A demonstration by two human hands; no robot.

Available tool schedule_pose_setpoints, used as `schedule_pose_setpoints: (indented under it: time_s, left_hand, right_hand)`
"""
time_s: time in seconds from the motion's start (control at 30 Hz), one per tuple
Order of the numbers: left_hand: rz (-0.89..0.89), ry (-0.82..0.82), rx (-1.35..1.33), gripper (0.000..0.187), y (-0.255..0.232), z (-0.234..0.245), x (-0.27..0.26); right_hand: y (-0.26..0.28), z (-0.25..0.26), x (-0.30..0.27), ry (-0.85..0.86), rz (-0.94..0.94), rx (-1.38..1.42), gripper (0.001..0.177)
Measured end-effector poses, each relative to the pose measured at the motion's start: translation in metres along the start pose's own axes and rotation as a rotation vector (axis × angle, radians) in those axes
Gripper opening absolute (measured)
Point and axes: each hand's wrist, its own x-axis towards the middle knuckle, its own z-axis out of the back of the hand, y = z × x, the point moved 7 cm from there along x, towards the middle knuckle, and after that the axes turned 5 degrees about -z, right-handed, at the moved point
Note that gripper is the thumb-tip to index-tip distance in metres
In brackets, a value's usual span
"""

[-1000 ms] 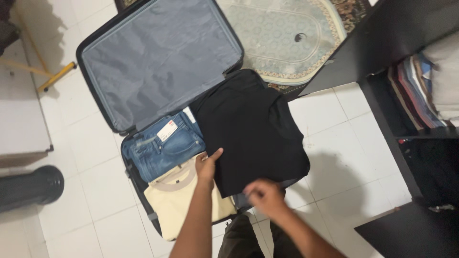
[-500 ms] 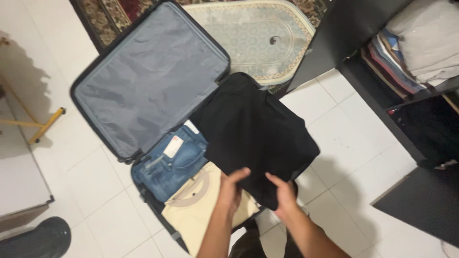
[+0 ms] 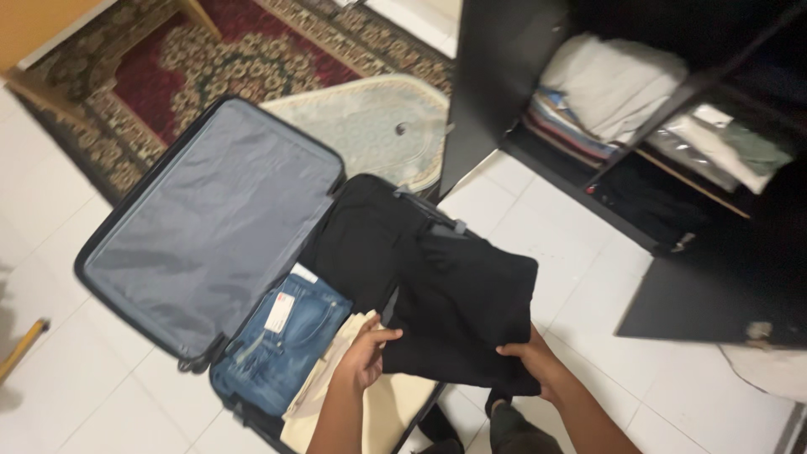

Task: The person opens an inner compartment of a suitcase, then unpacks items by removing a pouch, shirts, jeans, and a sweater from the suitcase and placing them onto a cabinet shelf.

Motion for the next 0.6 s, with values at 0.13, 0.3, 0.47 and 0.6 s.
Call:
schedule_pose_setpoints:
  time_s: [0.13,0.3,0.47,0.6]
  left_hand:
    - [0.226,0.066,0.118,0.058,0.001,-0.05,-0.018]
    - [0.154,0.177,0.253,0.054,-0.013,-0.108,-0.038]
    - [-0.112,0.118,0.375,0.058,-0.037,-0.167,-0.046]
    - [-0.267,0.261,0.441,0.064,-0.046,-0.234,-0.058]
  right_hand:
    - [0.005,0.014,0.001,0.028,0.131,-0.12,0.091]
    - [0.015,0.031,-0.005,0.003,0.247,-0.161,0.091]
    - [0.028,0.055,-0.028,0.057,0.244,-0.097,0.086]
    - [0.042,0.096,-0.04,0.034,0.195,-0.043,0.086]
